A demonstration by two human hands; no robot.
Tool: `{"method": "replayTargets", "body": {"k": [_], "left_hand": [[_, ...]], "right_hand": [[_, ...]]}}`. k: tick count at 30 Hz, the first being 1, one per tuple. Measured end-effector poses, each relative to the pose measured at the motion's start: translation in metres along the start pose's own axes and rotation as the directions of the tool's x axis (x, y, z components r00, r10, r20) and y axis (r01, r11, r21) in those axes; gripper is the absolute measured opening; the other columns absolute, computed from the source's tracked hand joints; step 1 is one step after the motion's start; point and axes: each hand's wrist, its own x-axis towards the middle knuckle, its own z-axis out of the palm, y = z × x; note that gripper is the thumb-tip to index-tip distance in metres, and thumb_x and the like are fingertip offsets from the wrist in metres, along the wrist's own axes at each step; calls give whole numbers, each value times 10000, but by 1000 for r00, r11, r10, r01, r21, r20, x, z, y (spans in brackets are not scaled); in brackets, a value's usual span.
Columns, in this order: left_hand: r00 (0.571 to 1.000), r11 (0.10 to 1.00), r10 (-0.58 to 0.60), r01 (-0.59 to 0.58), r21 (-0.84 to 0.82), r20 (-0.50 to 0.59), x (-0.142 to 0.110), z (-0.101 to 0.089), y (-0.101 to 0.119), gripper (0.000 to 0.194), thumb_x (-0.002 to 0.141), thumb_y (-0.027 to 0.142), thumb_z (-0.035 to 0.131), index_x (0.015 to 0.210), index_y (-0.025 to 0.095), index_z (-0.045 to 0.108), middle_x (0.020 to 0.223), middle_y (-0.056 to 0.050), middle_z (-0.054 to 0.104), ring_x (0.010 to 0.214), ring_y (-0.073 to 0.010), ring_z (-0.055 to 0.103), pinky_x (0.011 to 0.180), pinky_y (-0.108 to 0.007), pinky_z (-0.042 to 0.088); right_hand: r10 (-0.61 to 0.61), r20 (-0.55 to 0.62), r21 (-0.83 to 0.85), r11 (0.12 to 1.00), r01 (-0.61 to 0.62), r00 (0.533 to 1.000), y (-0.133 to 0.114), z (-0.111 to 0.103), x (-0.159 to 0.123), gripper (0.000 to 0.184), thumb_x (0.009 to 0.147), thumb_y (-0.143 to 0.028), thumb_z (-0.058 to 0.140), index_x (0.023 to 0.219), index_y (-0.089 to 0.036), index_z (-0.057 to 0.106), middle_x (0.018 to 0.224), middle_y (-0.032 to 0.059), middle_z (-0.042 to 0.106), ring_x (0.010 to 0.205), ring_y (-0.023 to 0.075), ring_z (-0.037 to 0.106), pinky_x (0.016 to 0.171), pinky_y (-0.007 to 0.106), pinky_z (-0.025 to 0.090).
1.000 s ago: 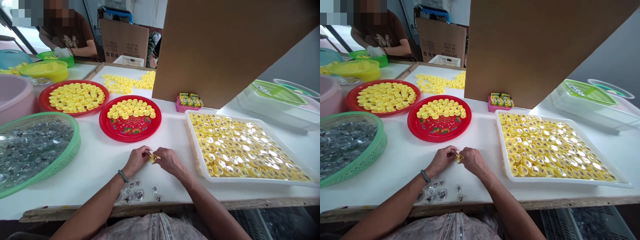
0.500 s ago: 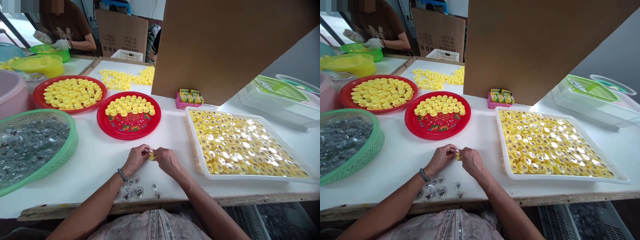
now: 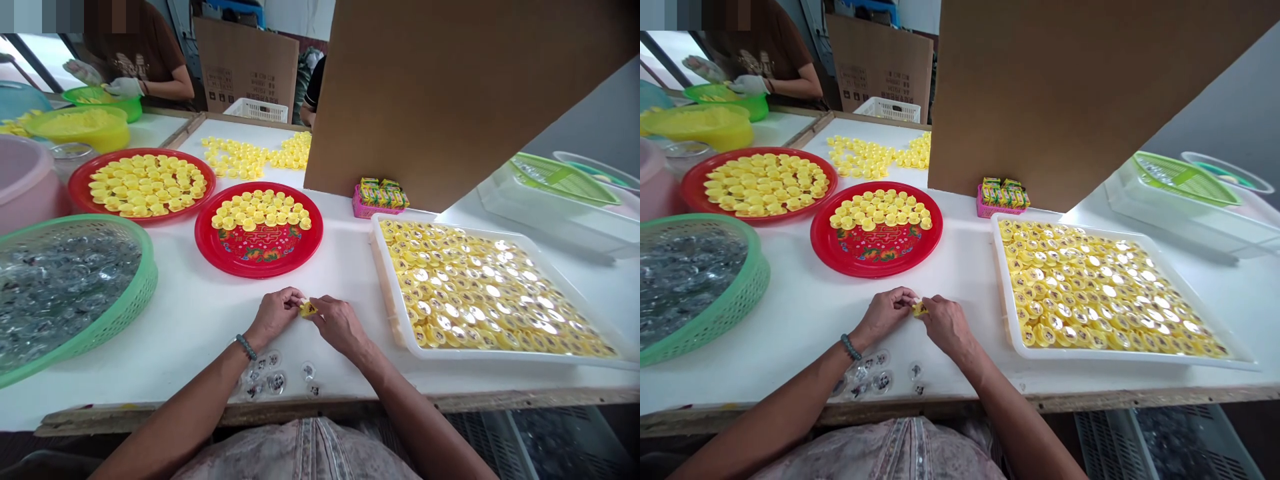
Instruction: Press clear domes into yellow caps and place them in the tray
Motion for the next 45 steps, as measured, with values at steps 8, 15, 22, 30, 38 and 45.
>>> {"method": "replayTargets", "body": {"k": [8, 15, 22, 30, 38, 45], "left_hand": [[1000, 1000, 5, -5, -7, 10, 2, -1, -2, 226, 663, 93, 544, 837, 188, 654, 752, -4, 708, 699, -132, 653, 644, -211, 488], [1000, 1000, -26, 26, 12, 7, 3, -2, 0, 173, 672, 139, 574, 819, 177, 656, 733, -21, 710, 691, -151, 649, 647, -234, 480], [979, 947, -162, 189, -259, 122, 1, 2, 3, 279, 667, 221, 644, 935, 154, 610, 837, -58, 699, 732, -158, 648, 656, -260, 500], [933, 887, -315, 355, -295, 177, 5, 8, 4, 277, 597, 274, 718, 820, 149, 609, 706, -25, 687, 642, -155, 636, 599, -254, 501], [919, 895, -363, 391, -217, 157, 11, 11, 10, 395, 568, 408, 734, 839, 167, 581, 720, -22, 686, 658, -185, 655, 605, -271, 522], [909, 878, -415, 391, -276, -34, 5, 25, 18, 585, 482, 469, 772, 951, 167, 594, 772, -27, 680, 636, -172, 650, 611, -276, 545]], "right_hand": [[-183, 95, -76, 979, 191, 978, 4, -5, 13, 115, 837, -150, 552, 910, -195, 628, 844, 33, 643, 763, 140, 592, 605, 217, 335], [-239, 181, -187, 944, 272, 954, -3, -12, 18, 213, 892, -117, 427, 914, -131, 639, 828, 94, 639, 737, 162, 576, 628, 246, 355], [-156, -14, 255, 955, 154, 988, 14, 5, 7, 202, 813, -168, 608, 994, -227, 677, 922, 32, 665, 863, 147, 601, 738, 218, 424], [-93, -51, 441, 891, 106, 994, 16, 9, 5, 201, 703, -259, 745, 903, -255, 721, 821, -2, 688, 808, 136, 611, 730, 198, 433], [-116, -141, 283, 947, 152, 983, 18, 15, -2, 149, 760, -213, 649, 903, -229, 688, 843, 13, 681, 805, 144, 624, 696, 192, 428], [-37, -311, 168, 981, 94, 950, 37, -30, -46, 160, 740, -255, 635, 881, -180, 643, 845, 40, 642, 781, 151, 607, 678, 208, 433]]}}
